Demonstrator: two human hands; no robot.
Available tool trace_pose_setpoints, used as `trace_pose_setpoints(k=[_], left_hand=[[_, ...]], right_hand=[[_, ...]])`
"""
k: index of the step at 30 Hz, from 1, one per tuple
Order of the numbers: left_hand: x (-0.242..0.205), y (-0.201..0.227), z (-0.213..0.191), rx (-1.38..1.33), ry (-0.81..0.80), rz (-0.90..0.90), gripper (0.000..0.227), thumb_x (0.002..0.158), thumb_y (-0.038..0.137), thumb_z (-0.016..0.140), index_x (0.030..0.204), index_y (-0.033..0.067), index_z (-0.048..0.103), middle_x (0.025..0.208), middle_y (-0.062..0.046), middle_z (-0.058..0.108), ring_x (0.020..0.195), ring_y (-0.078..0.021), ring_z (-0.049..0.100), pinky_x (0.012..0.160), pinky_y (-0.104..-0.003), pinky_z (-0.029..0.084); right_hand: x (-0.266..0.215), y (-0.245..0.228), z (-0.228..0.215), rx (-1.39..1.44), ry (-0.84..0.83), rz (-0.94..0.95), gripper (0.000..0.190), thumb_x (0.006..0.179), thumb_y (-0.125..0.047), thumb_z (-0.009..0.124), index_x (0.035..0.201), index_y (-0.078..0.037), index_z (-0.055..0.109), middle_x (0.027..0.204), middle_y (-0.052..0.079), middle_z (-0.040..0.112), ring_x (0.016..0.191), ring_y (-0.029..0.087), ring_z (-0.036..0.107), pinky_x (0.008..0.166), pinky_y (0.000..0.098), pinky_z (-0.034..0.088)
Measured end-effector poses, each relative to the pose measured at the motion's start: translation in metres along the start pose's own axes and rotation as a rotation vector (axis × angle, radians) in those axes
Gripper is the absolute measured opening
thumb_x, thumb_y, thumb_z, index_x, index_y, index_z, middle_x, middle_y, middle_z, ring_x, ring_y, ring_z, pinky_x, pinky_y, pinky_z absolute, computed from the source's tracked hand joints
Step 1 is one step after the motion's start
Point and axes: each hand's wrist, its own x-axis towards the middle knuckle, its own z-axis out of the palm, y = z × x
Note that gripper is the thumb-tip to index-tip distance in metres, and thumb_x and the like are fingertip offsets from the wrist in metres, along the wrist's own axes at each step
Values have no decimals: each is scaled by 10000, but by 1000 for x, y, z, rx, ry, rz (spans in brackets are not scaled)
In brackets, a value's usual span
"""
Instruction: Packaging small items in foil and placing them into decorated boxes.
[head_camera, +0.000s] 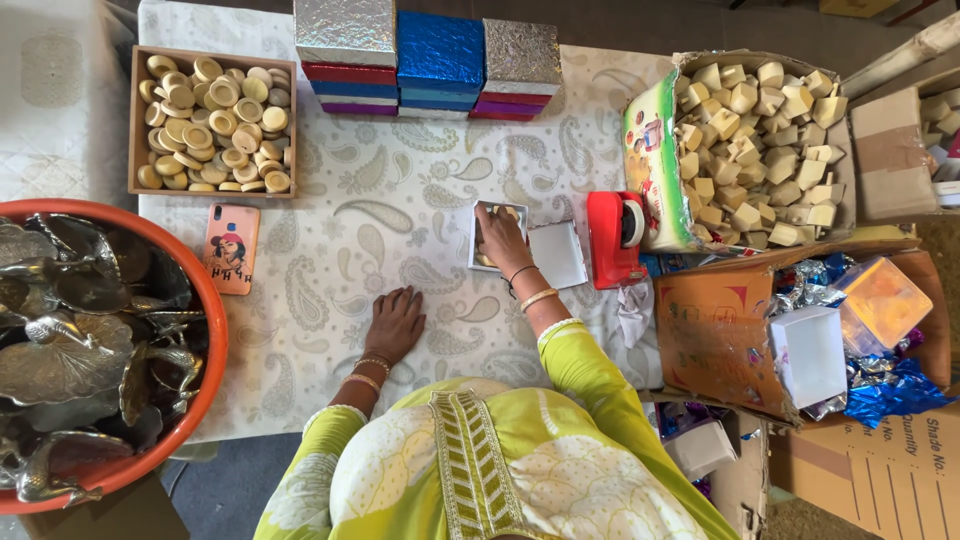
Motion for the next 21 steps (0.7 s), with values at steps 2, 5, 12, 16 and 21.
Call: trace_pose_setpoints(k=[2, 5, 12, 16, 21], left_hand=[[0, 0, 0, -5, -7, -1, 479, 957, 328, 571, 1350, 55, 587, 1411, -131, 555, 1315, -300, 467, 1098, -506, 346], [0, 0, 1, -11, -15, -3, 479, 956, 326, 574, 1351, 55, 587, 1412, -133, 554, 1313, -302, 467, 1096, -507, 344], [-2, 0, 2, -22, 1, 0, 479, 955, 320, 584, 1351, 50, 596, 1419, -133, 557, 1315, -305, 468, 1111, -503, 340], [-1, -1, 3, -20, 13, 14, 483, 946, 321, 594, 1345, 48, 598, 1420, -136, 557, 1314, -308, 469, 1104, -503, 343], [0, 0, 3, -8, 22, 2, 490, 942, 323, 603, 1349, 51, 600, 1412, -132, 564, 1314, -305, 473, 1100, -504, 348]], right_hand=[[-2, -1, -1, -12, 1, 4, 714, 697, -31, 803, 1313, -24, 441, 956, 180, 676, 1039, 404, 577, 901, 492, 486], [-4, 3, 4, 5, 6, 14, 714, 718, -22, 796, 1331, -34, 432, 951, 179, 678, 1050, 407, 579, 902, 479, 496], [-13, -11, -36, 242, 67, 165, 513, 772, -142, 864, 1141, -91, 511, 1028, 110, 652, 1035, 356, 596, 879, 449, 517], [-40, -2, -49, 405, 289, 252, 390, 861, -117, 802, 1168, -78, 566, 1050, 88, 639, 1020, 318, 626, 854, 416, 537], [-93, 34, -44, 346, 493, 262, 224, 927, -112, 742, 1096, -73, 601, 1028, 76, 648, 967, 318, 591, 875, 444, 484]])
